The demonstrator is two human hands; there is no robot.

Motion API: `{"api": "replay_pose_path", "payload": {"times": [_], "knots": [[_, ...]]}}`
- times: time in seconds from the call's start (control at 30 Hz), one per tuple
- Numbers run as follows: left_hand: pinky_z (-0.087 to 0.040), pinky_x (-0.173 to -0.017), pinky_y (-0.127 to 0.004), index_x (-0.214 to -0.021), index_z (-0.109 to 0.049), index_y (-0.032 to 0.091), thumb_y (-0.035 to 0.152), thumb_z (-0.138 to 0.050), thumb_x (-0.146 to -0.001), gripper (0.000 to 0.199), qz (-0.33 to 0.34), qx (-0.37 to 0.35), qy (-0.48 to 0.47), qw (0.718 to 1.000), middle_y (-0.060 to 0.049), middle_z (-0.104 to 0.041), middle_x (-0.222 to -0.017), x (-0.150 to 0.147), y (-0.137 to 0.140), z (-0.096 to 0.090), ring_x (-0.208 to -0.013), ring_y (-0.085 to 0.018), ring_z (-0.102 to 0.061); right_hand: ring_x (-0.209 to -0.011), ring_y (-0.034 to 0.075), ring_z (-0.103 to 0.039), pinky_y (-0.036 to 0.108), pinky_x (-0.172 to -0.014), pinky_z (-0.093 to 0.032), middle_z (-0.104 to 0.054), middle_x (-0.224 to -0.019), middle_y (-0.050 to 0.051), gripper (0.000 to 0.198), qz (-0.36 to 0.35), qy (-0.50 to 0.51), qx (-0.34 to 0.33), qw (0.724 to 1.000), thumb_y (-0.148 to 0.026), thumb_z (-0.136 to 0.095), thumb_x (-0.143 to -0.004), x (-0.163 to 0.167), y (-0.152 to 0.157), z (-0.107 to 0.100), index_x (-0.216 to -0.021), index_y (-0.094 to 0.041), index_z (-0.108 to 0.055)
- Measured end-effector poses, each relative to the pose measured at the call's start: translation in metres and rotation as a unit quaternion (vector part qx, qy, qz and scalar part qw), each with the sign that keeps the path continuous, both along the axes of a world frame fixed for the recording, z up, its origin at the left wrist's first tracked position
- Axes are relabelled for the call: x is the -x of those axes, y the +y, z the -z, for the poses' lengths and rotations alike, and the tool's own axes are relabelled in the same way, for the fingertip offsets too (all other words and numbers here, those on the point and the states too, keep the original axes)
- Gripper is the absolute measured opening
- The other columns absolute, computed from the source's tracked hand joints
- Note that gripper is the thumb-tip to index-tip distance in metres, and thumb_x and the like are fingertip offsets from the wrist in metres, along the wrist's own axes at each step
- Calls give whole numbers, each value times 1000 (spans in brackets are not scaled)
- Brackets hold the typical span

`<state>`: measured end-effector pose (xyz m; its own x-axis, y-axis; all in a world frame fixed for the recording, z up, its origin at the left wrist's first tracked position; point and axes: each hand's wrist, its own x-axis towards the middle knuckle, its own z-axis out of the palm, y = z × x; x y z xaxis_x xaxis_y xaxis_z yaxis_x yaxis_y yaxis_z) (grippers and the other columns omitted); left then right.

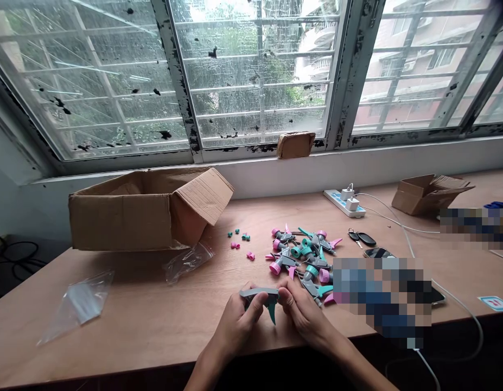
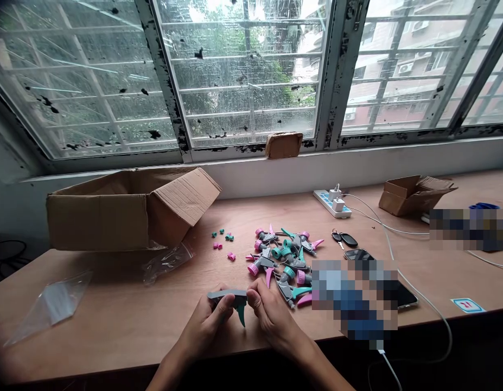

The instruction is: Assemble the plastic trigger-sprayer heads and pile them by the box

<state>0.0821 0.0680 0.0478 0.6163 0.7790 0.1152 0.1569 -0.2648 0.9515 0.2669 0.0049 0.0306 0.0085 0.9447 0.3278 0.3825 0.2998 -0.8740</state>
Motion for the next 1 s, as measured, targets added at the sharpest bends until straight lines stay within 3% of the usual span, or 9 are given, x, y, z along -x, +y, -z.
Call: {"api": "replay_pose_path", "payload": {"times": [0.23, 0.37, 0.5, 0.67, 0.83, 1.0], "knots": [[-33, -58, -26, -78, -52, 19, 61, -51, -98, 46, -33, 15, 6, 999, 3, -47, -65, 0, -2, -3, -60, -13, -41, -64, 16, -48, 28, -58, -37, -53, -72, 0, 44, 3, -4, -8, 1000, -48, -32, -109, 1, -2, -2, -79, -22, -50], [-37, -61, -25, -78, -54, 19, 61, -53, -97, 46, -73, 19, -10, 997, 3, -48, -67, 0, -4, -5, -62, -13, -43, -61, 16, -52, 27, -56, -40, -57, -74, -1, 32, 1, -12, -15, 1000, -48, -43, -106, 3, -4, -5, -99, -21, -59], [-37, -60, -23, -79, -52, 19, 63, -55, -94, 47, -91, 50, -50, 993, 3, -47, -69, -1, -8, -9, -63, -12, -41, -64, 17, -58, 28, -61, -45, -60, -74, -1, 28, 26, -33, -77, 996, -46, -51, -103, 5, -3, -2, -113, -21, -60], [-38, -60, -23, -78, -52, 19, 64, -56, -93, 48, -86, 55, -59, 993, 3, -48, -69, -2, -10, -11, -62, -12, -41, -64, 17, -61, 28, -61, -49, -64, -80, 2, 25, 45, -19, -109, 993, -42, -53, -102, 5, -3, -1, -114, -21, -61], [-38, -60, -24, -75, -53, 18, 64, -55, -94, 50, -74, 39, -38, 996, 3, -47, -67, -1, -7, -10, -62, -13, -42, -55, 16, -57, 28, -54, -45, -62, -69, 0, 25, 49, -32, -97, 994, -43, -49, -105, 4, -4, 1, -109, -22, -61], [-38, -60, -24, -71, -52, 18, 63, -53, -95, 51, -67, 35, -33, 997, 2, -46, -68, -1, -7, -10, -62, -13, -43, -57, 17, -55, 29, -54, -39, -64, -76, 2, 31, 51, -81, -96, 991, -46, -38, -108, 4, -4, 4, -110, -21, -57]]}}
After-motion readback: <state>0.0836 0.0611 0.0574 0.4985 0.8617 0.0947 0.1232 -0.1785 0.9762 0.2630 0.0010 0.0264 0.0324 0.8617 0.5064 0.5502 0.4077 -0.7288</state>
